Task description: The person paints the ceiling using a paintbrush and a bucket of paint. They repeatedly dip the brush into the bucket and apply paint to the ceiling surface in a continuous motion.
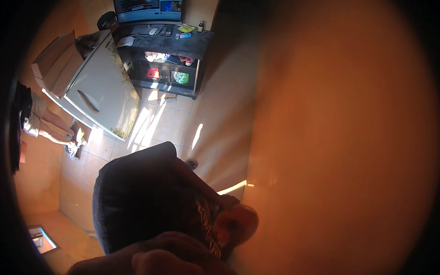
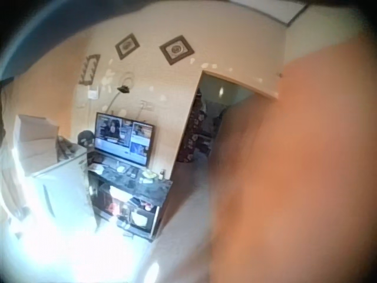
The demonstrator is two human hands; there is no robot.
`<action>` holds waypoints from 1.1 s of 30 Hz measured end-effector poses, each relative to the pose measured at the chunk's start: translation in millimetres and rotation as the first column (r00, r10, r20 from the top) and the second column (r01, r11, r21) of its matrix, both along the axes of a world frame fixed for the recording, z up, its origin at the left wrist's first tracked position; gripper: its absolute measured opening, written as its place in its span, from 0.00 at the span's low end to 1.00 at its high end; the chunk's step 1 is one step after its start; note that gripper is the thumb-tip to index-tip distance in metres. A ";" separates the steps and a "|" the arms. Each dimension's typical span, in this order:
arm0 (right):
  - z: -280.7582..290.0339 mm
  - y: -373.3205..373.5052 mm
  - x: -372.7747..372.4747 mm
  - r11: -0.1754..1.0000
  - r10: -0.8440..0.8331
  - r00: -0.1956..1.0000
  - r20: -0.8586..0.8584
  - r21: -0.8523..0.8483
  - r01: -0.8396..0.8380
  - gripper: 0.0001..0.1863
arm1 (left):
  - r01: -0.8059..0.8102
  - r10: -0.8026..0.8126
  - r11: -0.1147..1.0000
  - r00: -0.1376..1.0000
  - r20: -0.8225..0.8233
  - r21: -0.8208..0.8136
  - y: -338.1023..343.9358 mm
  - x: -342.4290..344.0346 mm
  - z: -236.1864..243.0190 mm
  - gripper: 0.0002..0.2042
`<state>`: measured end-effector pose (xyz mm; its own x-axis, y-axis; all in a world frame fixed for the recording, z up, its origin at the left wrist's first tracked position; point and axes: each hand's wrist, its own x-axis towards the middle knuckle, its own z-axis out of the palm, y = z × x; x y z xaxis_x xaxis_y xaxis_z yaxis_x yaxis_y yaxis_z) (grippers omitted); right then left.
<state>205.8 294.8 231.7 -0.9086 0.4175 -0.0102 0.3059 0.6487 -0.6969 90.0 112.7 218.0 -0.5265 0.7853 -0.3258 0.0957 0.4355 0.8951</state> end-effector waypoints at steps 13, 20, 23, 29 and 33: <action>7.4 -69.9 -51.0 0.999 0.016 0.993 0.116 0.044 -0.022 0.10 | -0.032 0.028 0.999 0.983 0.181 0.020 -103.2 -64.7 77.1 0.31; 10.6 -70.4 -56.1 0.996 0.039 0.990 0.139 0.072 -0.049 0.10 | -0.032 0.019 0.995 0.990 0.139 0.092 -102.1 -80.9 50.0 0.32; 10.5 -66.7 -55.5 0.995 0.050 0.989 0.138 0.074 -0.061 0.09 | -0.036 0.026 0.998 0.986 0.165 0.058 -97.9 -76.5 50.7 0.32; 10.2 -56.7 -48.4 0.995 0.067 0.990 0.125 0.060 -0.075 0.09 | -0.055 0.051 0.997 0.996 0.071 0.052 -73.6 -53.8 25.9 0.30; 7.2 -49.3 -44.7 0.996 0.078 0.991 0.109 0.039 -0.082 0.09 | -0.076 0.075 0.997 0.995 0.066 0.004 -69.0 -35.4 40.0 0.29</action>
<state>161.1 245.6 238.9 -0.9337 0.3458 -0.0926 0.3232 0.7030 -0.6335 54.6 43.7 258.0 -0.5621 0.7461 -0.3568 0.0036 0.4336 0.9011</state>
